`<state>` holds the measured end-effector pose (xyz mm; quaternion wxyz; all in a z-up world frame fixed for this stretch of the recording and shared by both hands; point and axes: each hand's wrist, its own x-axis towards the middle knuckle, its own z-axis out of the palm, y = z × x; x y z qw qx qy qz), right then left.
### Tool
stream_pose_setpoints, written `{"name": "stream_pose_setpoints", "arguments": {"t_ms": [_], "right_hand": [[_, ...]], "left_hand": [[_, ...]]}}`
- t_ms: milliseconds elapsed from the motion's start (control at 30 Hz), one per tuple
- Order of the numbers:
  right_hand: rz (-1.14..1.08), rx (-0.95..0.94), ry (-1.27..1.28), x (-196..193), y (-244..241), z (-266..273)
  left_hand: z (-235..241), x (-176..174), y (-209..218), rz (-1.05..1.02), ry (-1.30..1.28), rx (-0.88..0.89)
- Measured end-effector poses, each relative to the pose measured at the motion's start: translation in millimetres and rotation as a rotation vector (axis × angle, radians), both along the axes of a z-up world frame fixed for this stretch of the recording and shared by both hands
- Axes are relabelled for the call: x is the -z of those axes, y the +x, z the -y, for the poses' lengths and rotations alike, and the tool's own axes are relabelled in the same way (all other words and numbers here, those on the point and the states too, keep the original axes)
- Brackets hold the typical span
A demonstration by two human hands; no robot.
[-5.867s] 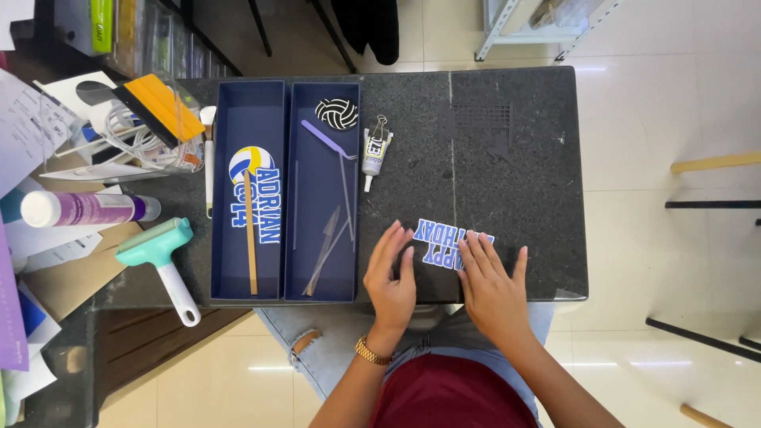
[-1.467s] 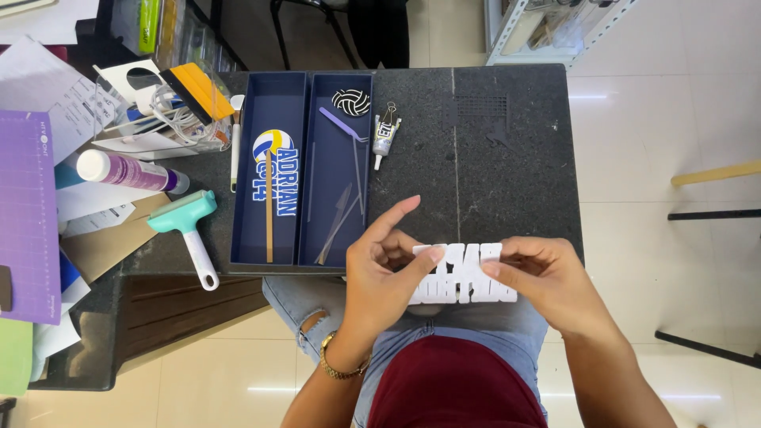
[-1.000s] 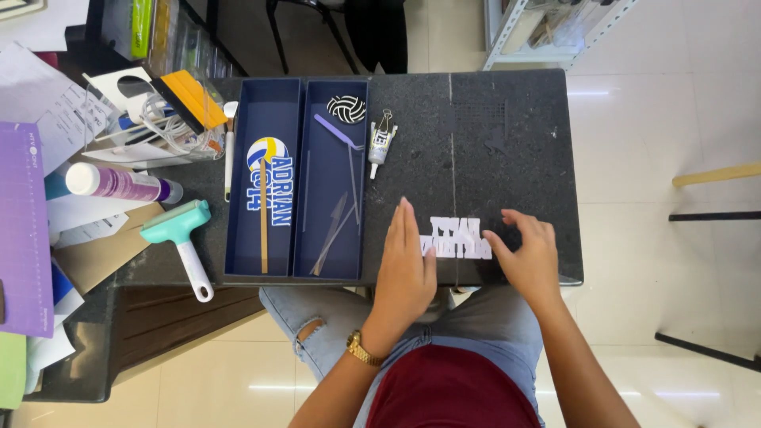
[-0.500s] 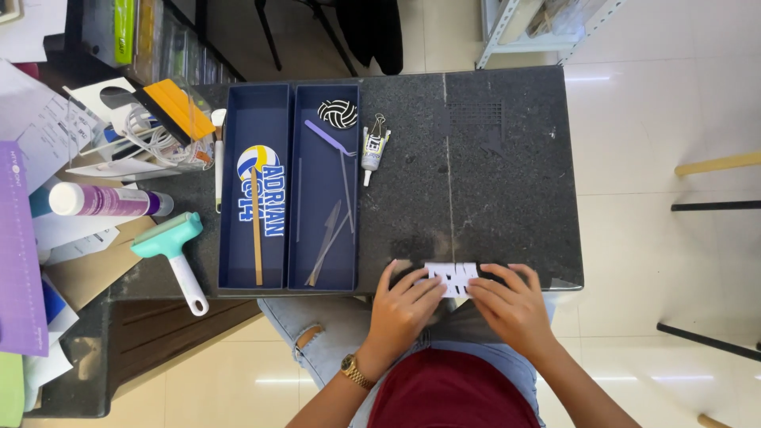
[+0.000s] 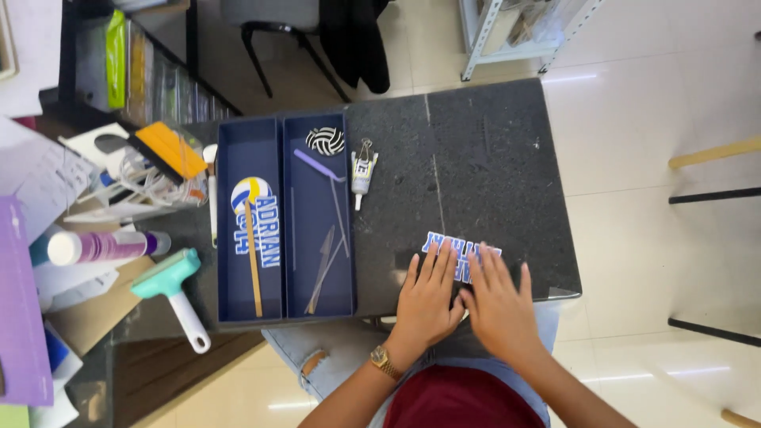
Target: Applying glue to a 'HAPPY BIRTHDAY' paper cutout and sticking it onto a surface.
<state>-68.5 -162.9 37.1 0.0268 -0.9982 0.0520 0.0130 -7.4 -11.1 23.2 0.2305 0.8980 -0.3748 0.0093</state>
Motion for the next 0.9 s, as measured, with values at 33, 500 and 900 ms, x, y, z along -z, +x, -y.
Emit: {"name": "stream_pose_setpoints", "arguments": {"t_ms": [33,500,900], "right_hand": [[0.022,-0.020,-0.075,7.4,-8.3,-2.6],[0.231,-0.064,-0.101,17.9,-1.2,-0.4],[0.036,-0.187,-0.200,30.0,2.2,15.0]], "left_hand": [[-1.2,-2.4,-0.4,-0.024,0.016,0.002],[-2.1,5.9,4.3,-0.067,0.055,0.021],[-5.5,4.4,-2.1,0.031,0.047,0.000]]}}
